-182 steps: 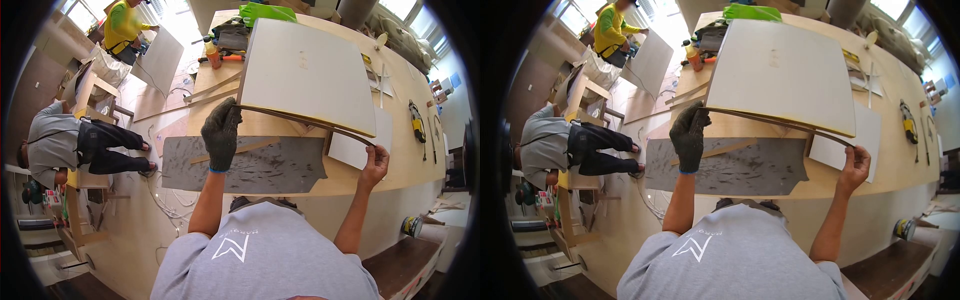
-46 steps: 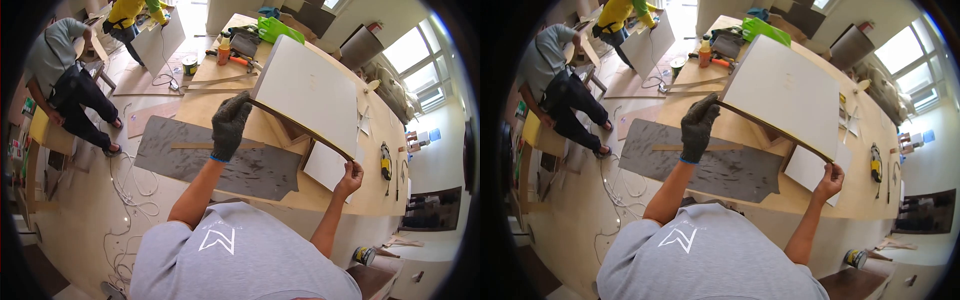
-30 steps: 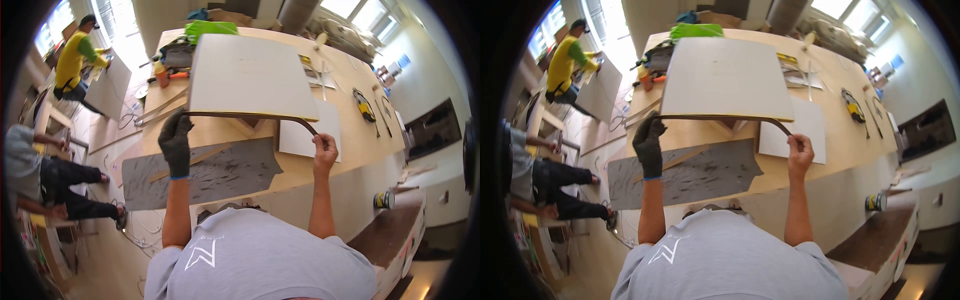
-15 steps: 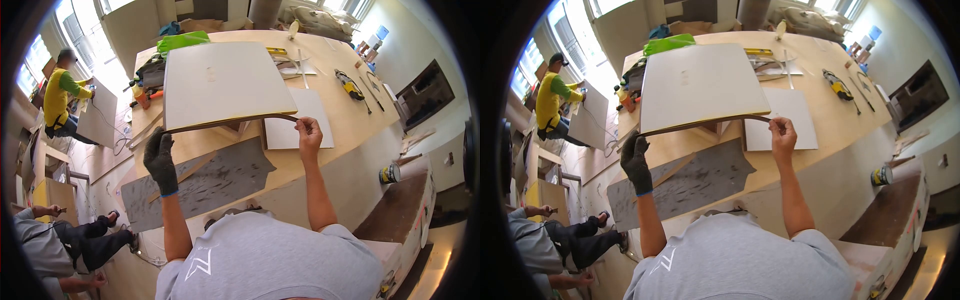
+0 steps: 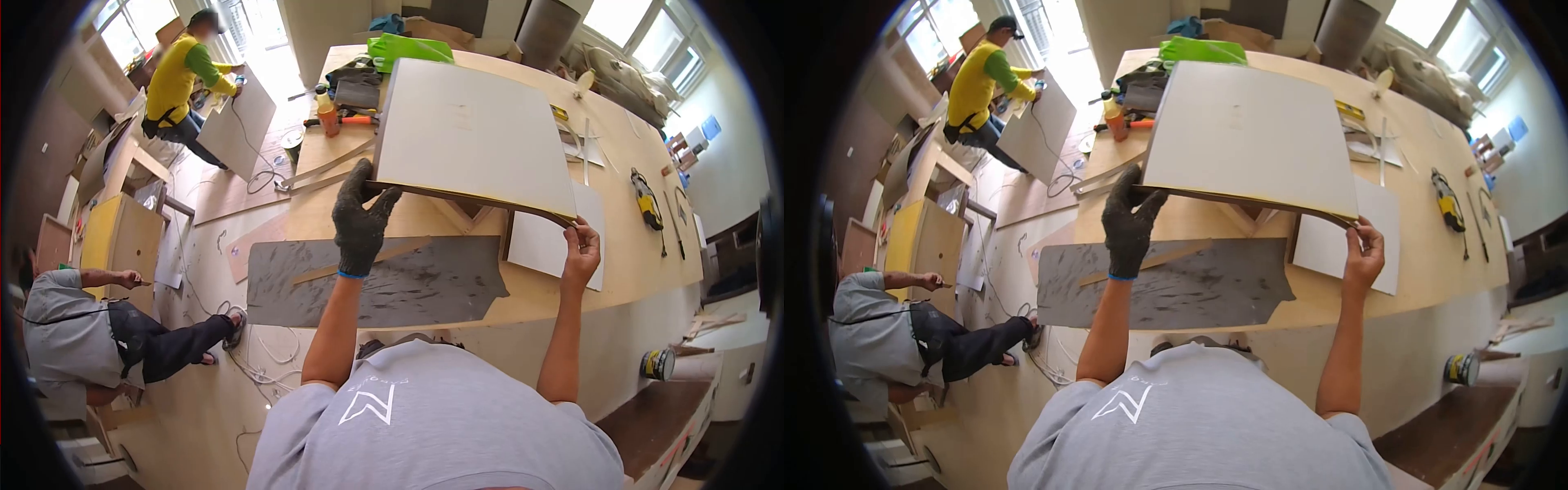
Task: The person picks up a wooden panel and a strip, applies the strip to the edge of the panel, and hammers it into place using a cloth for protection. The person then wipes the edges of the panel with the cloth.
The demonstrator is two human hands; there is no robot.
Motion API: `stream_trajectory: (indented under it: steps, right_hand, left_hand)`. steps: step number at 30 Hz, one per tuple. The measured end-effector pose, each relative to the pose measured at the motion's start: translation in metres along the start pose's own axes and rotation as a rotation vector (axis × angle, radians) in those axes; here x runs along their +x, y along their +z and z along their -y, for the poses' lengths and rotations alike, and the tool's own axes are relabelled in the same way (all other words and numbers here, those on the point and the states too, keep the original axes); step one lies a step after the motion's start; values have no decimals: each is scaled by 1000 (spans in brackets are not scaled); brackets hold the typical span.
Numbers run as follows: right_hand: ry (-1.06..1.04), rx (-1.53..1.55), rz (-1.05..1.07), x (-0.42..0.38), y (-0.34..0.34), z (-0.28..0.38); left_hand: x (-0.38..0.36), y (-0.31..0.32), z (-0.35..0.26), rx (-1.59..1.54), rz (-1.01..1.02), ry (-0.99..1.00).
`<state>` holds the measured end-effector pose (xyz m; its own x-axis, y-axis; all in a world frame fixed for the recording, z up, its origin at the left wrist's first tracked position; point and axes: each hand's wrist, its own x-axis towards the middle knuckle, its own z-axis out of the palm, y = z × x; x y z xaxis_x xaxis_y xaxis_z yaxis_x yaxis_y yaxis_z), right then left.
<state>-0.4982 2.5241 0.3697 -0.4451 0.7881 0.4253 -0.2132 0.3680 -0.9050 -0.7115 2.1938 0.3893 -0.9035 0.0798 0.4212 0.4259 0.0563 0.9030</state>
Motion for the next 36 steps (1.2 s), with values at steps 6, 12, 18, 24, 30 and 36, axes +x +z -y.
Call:
stream_trajectory:
  steps: [6,12,18,24,30,36]
  right_hand:
    - [15,62,67,3,-1,0]
    - [18,-6,53,6,-2,0]
    - [17,-31,45,9,-2,-2]
    - [30,-49,-2,8,1,2]
    - [23,-20,9,10,-2,-1]
    - [20,-26,4,10,-1,0]
  left_hand:
    - [0,3,8,-126,-2,-97]
    - [-4,21,16,-744,4,-256]
    - [-18,19,14,-817,79,-418]
    - [-11,7,15,-838,66,-444]
    - [-9,-4,19,-889,44,-470]
    - [-8,0,14,-885,73,-518]
